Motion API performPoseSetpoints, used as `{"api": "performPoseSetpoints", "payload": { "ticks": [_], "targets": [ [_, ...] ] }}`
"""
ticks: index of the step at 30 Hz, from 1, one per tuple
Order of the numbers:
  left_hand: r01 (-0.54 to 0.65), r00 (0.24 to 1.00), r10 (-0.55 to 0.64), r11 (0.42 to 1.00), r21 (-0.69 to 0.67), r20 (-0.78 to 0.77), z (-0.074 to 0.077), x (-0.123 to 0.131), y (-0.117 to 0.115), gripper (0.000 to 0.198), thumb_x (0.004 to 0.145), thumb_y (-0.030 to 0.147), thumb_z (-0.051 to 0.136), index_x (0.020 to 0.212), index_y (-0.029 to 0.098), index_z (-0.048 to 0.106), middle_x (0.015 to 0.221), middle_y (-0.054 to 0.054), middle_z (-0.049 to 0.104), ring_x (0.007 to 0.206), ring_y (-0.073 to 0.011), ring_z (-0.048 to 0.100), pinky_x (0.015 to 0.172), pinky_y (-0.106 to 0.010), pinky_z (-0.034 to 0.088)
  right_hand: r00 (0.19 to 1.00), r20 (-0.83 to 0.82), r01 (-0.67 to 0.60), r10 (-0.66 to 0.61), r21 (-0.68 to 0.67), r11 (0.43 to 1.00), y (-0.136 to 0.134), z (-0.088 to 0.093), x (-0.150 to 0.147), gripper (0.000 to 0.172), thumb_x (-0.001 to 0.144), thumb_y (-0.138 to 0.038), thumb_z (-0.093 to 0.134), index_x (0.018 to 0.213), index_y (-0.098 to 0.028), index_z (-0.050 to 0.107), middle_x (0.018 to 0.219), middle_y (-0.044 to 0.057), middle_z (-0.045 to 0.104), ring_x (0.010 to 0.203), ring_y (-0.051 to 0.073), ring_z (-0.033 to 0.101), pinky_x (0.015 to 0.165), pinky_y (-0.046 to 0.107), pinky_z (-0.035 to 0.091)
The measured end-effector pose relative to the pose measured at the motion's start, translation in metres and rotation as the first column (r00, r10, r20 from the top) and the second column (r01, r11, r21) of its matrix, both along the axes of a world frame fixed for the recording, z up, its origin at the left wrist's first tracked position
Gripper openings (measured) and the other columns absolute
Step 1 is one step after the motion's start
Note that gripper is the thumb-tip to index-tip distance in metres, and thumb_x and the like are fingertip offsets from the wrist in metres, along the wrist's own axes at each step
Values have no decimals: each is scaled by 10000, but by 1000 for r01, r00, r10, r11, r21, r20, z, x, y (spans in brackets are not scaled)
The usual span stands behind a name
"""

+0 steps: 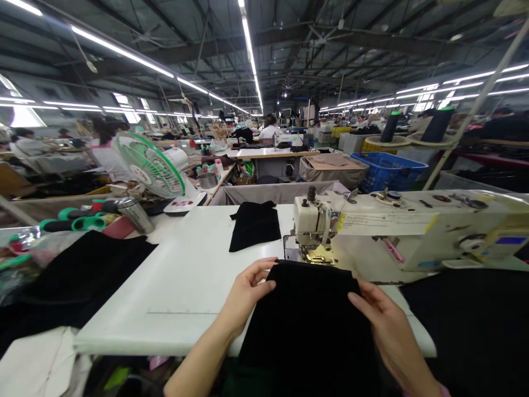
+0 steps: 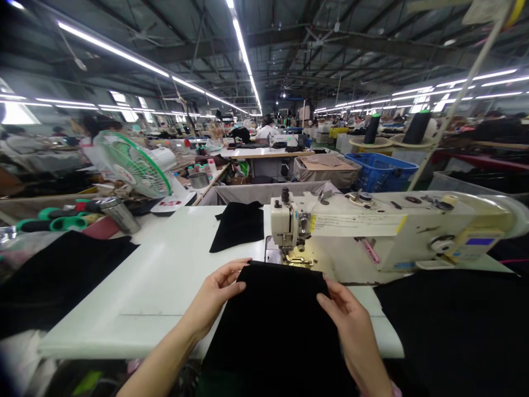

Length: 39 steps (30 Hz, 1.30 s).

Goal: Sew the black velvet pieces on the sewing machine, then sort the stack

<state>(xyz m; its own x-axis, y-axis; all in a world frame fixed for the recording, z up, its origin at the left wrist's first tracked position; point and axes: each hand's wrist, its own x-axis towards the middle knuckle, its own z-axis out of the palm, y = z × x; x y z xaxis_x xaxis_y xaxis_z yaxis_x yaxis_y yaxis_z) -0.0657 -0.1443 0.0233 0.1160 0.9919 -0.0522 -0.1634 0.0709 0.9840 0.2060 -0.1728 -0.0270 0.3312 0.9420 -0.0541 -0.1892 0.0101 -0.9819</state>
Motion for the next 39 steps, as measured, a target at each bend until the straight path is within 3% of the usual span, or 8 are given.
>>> {"api": "performPoseSetpoints", "payload": {
  "ticks": [2, 8, 14, 18, 28, 34, 39],
  "targets": [
    [-45, 996, 44, 999, 7, 73, 7, 0, -11, 261, 693, 250, 783, 942, 182, 748, 1223, -81, 670, 1053, -235, 640, 911, -300, 477, 997, -56, 46, -48, -39, 998, -8, 2, -1, 529, 581, -422, 879, 1035, -194, 735, 1069, 50, 744, 1070, 265, 654, 952, 334, 517],
    [-203, 979, 200, 977, 69, 42, 14, 0, -27, 218, 780, 365, 752, 893, 181, 780, 1075, -77, 726, 1016, -234, 648, 920, -303, 478, 985, -111, 118, -130, -108, 987, -20, 14, -6, 475, 579, -456, 868, 962, -195, 762, 1002, 49, 759, 1047, 276, 676, 852, 295, 583],
    [-334, 926, 347, 936, -107, 151, 17, 2, -32, 257, 662, 356, 847, 814, 169, 756, 788, -40, 740, 704, -146, 648, 698, -235, 500, 988, -56, 139, -145, -101, 985, -26, 26, -9, 406, 563, -413, 869, 904, -217, 770, 952, 34, 762, 995, 273, 698, 745, 251, 611],
    [-354, 910, 369, 929, -108, 189, 20, 4, -34, 263, 639, 349, 859, 757, 158, 720, 702, -14, 699, 621, -108, 607, 618, -201, 472, 987, -52, 143, -151, -139, 980, -27, 30, -10, 404, 552, -409, 867, 897, -223, 771, 968, 31, 761, 999, 273, 698, 716, 234, 617],
    [-361, 909, 374, 927, -104, 185, 20, 4, -32, 286, 645, 371, 840, 736, 162, 668, 676, 4, 660, 612, -107, 576, 610, -209, 452, 977, -124, 146, -173, -203, 968, -26, 34, -11, 475, 455, -460, 901, 837, -210, 769, 972, 54, 760, 946, 270, 707, 639, 220, 611],
    [-455, 881, 452, 890, -7, 138, 16, 0, -30, 303, 609, 302, 856, 771, 184, 629, 711, 32, 644, 669, -90, 565, 664, -177, 449, 975, -110, 186, -193, -69, 980, -25, 34, -22, 420, 507, -447, 901, 818, -205, 755, 900, 37, 743, 933, 233, 668, 788, 260, 568],
    [-490, 861, 488, 871, -27, 140, 16, -7, -27, 376, 533, 302, 896, 787, 200, 637, 751, 37, 655, 743, -92, 584, 698, -140, 474, 982, -130, 137, -134, 19, 990, -19, 39, -34, 340, 590, -423, 879, 798, -194, 738, 886, 29, 716, 873, 197, 634, 821, 297, 515]
  ]
}}
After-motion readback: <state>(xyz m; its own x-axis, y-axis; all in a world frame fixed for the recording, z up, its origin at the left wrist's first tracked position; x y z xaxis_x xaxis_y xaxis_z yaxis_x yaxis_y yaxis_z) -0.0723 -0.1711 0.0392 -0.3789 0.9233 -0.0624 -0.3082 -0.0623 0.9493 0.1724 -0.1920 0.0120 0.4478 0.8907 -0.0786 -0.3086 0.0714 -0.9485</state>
